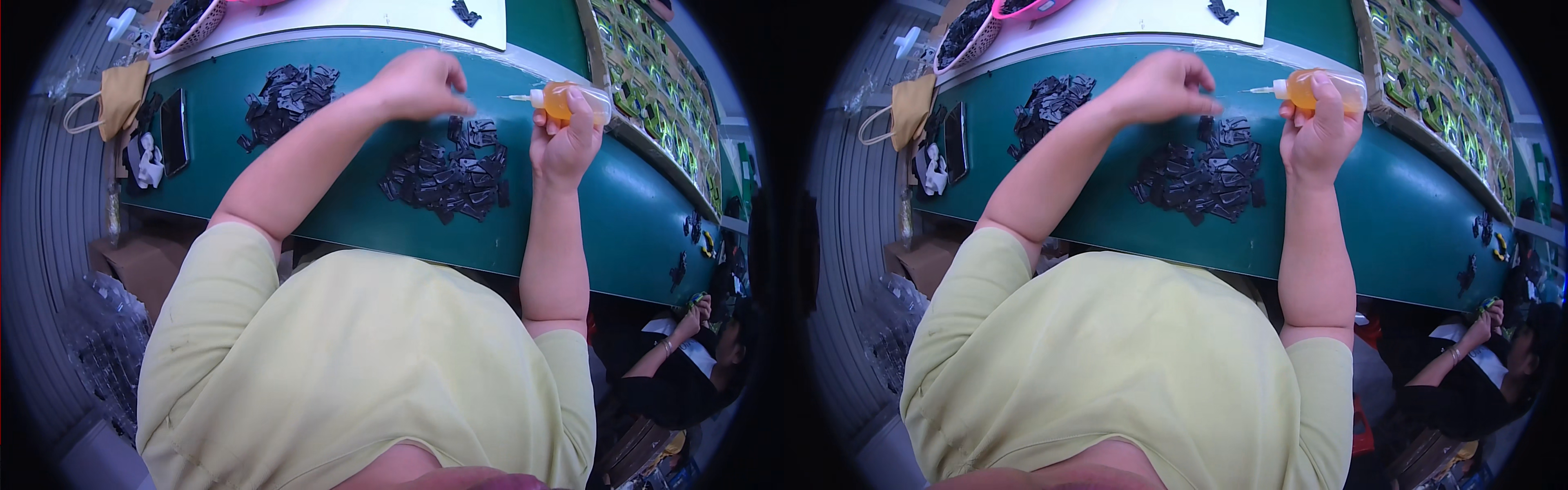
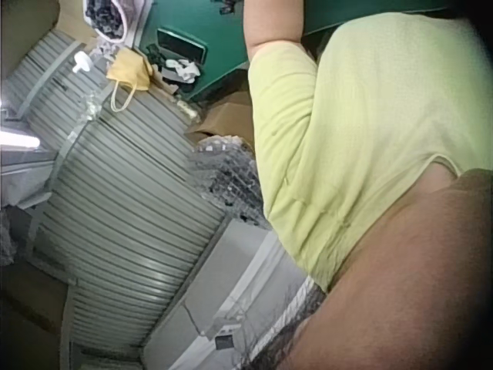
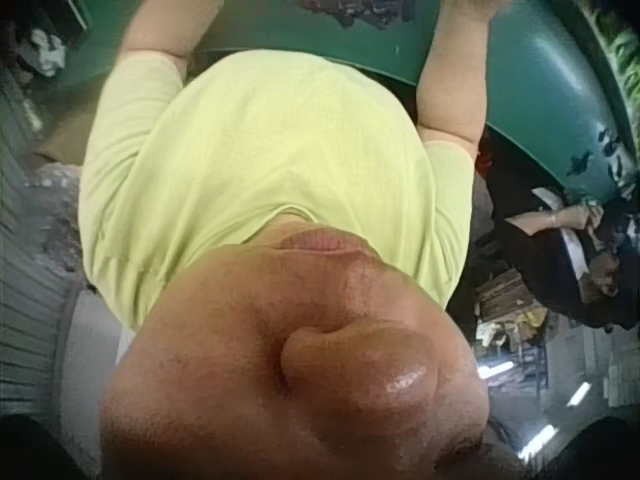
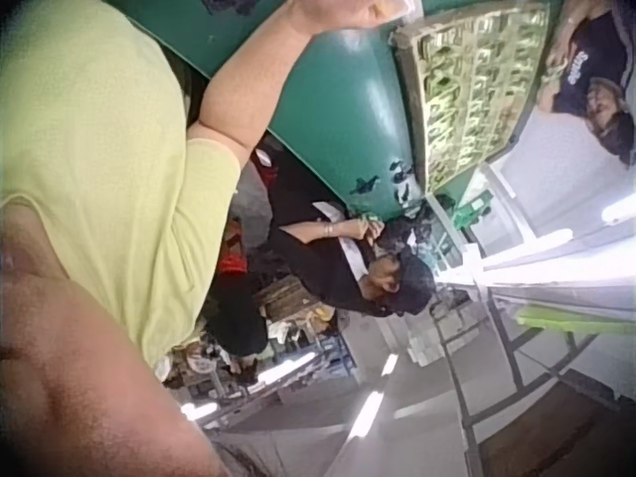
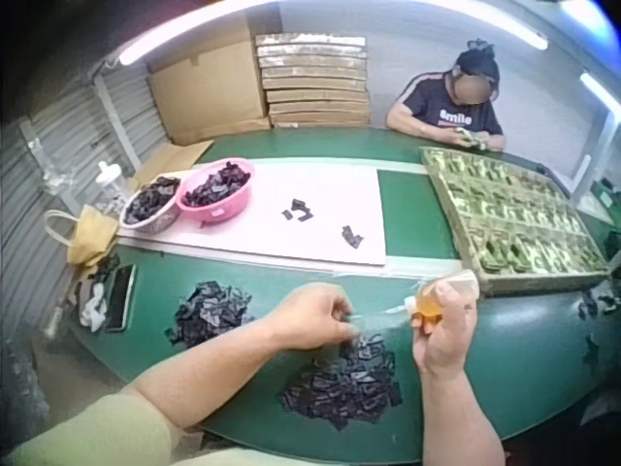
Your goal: The person assembles a plastic toy car by attaching small plastic parts to it and securing them with glue from a glue bottle.
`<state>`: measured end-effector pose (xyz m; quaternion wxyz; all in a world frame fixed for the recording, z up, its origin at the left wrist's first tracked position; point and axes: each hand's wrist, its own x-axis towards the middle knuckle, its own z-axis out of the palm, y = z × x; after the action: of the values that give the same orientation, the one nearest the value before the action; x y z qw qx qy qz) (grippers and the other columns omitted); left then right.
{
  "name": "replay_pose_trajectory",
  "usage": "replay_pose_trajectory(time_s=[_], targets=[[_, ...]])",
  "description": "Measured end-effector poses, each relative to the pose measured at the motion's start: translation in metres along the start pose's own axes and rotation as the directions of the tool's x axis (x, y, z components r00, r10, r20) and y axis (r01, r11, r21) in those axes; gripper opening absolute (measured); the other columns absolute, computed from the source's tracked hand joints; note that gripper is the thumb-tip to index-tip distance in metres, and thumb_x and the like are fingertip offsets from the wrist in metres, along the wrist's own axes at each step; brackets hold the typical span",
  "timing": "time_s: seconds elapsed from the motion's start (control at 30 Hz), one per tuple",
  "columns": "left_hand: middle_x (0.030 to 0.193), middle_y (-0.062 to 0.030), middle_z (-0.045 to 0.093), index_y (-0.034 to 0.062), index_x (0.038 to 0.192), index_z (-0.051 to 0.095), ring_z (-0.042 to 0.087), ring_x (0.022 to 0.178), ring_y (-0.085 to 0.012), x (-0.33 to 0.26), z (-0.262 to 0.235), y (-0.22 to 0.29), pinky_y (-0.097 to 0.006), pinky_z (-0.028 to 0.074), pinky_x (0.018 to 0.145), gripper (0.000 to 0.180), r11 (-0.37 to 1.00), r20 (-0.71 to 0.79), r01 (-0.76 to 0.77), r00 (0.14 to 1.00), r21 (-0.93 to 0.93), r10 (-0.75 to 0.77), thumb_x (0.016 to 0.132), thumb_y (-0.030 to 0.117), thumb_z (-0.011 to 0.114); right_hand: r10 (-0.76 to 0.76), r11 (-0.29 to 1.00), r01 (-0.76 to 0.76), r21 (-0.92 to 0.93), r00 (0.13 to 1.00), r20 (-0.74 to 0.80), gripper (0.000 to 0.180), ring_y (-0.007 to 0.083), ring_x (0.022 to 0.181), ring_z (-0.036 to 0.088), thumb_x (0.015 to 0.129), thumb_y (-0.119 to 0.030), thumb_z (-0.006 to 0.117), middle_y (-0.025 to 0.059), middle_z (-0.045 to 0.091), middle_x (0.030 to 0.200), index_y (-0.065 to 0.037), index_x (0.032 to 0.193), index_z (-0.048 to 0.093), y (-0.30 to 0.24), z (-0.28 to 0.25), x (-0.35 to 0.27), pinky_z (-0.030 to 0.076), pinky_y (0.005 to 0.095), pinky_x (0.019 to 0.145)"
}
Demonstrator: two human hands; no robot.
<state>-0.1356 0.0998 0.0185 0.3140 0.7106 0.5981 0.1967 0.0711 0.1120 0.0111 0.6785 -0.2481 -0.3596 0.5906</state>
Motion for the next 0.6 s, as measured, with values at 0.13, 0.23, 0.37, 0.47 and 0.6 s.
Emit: replay_pose_trajectory(time_s=[0.13,0.23,0.37,0.47,0.6], targets=[[0.082,-0.0087,0.061,0.0021,0.087,0.064,0.060,0.077,-0.0222,-0.024,0.019,0.001,-0.034,0.048,0.069,0.035,0.994,0.015,-0.091,0.996,0.065,0.090,0.065,0.024,0.080,-0.016,0.999,0.016,-0.033,1.000,-0.008,0.010,0.0130,0.058,0.057,0.084,-0.012,0.062,0.0069,0.061,0.076,-0.003,0.085,0.058,0.000,-0.001,-0.003,0.045,0.0238,0.045],[0.072,-0.0046,0.056,0.0024,0.077,0.057,0.053,0.067,-0.0151,-0.024,0.018,0.000,-0.031,0.045,0.062,0.030,0.998,0.035,-0.025,0.999,-0.064,0.027,0.064,0.017,0.081,-0.030,0.997,0.028,-0.073,0.999,-0.026,0.009,0.0125,0.061,0.060,0.083,-0.014,0.063,0.0050,0.061,0.075,-0.006,0.085,0.059,0.008,0.000,-0.005,0.047,0.0233,0.047],[0.069,0.0013,0.055,0.0088,0.080,0.054,0.055,0.059,-0.0074,-0.033,0.008,-0.002,-0.021,0.042,0.049,0.020,0.868,0.131,0.216,0.976,-0.447,-0.175,0.074,0.006,0.072,0.002,1.000,-0.002,-0.009,1.000,-0.025,0.017,0.0120,0.057,0.059,0.080,-0.019,0.066,0.0057,0.061,0.072,-0.005,0.084,0.056,0.017,0.009,-0.003,0.047,0.0226,0.044],[0.074,-0.0019,0.057,0.0037,0.086,0.054,0.060,0.060,-0.0111,-0.043,0.008,0.002,-0.021,0.048,0.050,0.013,0.695,0.107,0.200,0.979,-0.690,-0.176,0.082,0.005,0.066,0.050,0.999,-0.048,0.026,0.997,-0.057,0.026,0.0136,0.060,0.060,0.078,-0.014,0.067,0.0074,0.060,0.078,-0.003,0.095,0.051,0.018,0.003,-0.003,0.047,0.0231,0.042],[0.083,-0.0048,0.058,-0.0007,0.099,0.055,0.062,0.061,-0.0135,-0.036,0.013,0.000,-0.023,0.052,0.052,0.011,0.520,0.133,0.239,0.963,-0.820,-0.233,0.089,0.004,0.058,0.076,0.996,-0.072,0.049,0.994,-0.077,0.018,0.0127,0.060,0.058,0.080,-0.014,0.065,0.0082,0.059,0.079,-0.003,0.090,0.054,0.014,0.007,-0.006,0.046,0.0230,0.044]])
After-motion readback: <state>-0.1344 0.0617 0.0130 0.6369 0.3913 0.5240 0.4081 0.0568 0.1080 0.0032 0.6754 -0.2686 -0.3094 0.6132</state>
